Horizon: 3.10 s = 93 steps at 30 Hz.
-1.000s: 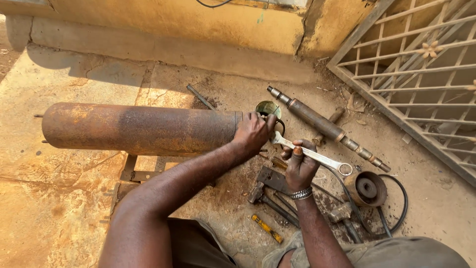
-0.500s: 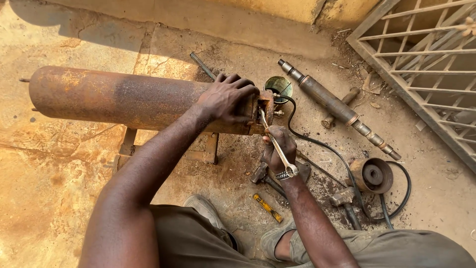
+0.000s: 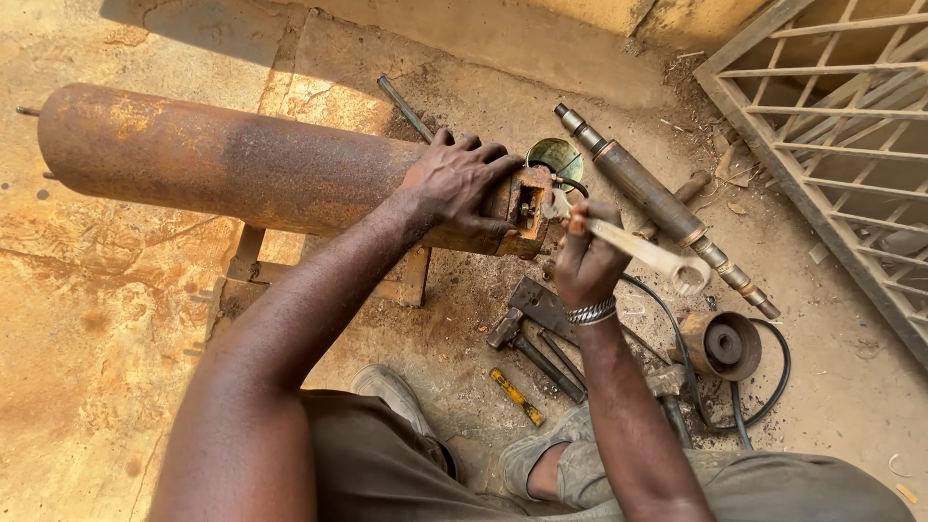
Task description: The person sits on the ground and uses a wrench and hammer to loosen and remove bolts from a flange on a large cylindrical metal object. The person then uses a screwdriver to pry and adjust parts of the flange assembly.
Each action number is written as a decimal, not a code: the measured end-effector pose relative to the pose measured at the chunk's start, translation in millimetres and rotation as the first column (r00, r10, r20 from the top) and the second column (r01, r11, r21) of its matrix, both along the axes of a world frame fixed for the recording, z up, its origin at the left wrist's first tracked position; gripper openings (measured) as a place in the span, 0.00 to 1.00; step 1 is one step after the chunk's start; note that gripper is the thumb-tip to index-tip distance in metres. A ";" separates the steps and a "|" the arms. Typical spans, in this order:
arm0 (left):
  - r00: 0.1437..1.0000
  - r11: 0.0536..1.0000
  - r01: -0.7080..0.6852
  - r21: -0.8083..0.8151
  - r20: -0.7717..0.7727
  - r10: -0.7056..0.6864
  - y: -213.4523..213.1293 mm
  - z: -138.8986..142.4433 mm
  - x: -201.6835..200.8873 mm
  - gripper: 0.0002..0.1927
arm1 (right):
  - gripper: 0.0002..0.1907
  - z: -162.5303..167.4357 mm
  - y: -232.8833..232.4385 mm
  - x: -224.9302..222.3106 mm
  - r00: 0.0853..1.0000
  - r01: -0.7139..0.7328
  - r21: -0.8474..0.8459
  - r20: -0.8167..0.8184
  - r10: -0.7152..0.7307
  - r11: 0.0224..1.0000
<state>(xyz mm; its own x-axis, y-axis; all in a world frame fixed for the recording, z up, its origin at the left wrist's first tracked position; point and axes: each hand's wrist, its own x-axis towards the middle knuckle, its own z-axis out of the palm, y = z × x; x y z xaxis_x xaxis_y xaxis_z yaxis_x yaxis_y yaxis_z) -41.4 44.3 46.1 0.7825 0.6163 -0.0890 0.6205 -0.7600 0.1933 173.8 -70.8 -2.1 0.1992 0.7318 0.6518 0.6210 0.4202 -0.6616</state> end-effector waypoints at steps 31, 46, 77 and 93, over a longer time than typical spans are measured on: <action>1.000 1.000 0.002 -0.019 -0.021 -0.002 2.5 -3.4 -0.7 0.69 | 0.16 8.3 40.7 6.3 0.987 0.107 -0.460 0.158 -0.037 0.881; 1.000 1.000 0.020 0.017 0.009 -0.020 0.7 -4.0 -2.7 0.68 | 0.20 20.2 64.0 11.6 0.948 0.268 -0.500 0.287 -0.134 0.823; 0.999 0.997 -0.024 -0.074 -0.039 0.021 -2.1 5.0 -1.7 0.66 | 0.16 -53.8 -9.8 -26.2 0.957 0.065 0.122 0.274 -0.097 0.990; 1.000 0.999 -0.008 -0.053 -0.028 0.006 -1.6 5.5 -2.6 0.68 | 0.15 -39.2 -30.6 -24.4 0.983 -0.036 0.118 0.181 0.014 0.992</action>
<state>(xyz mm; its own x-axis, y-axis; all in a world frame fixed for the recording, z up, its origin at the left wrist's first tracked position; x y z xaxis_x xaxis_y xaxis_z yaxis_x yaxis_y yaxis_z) -44.0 42.7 51.6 0.7750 0.6155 -0.1434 0.6314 -0.7447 0.2164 149.3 -101.4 -41.3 0.0535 0.6492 0.7588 0.7134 0.5069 -0.4840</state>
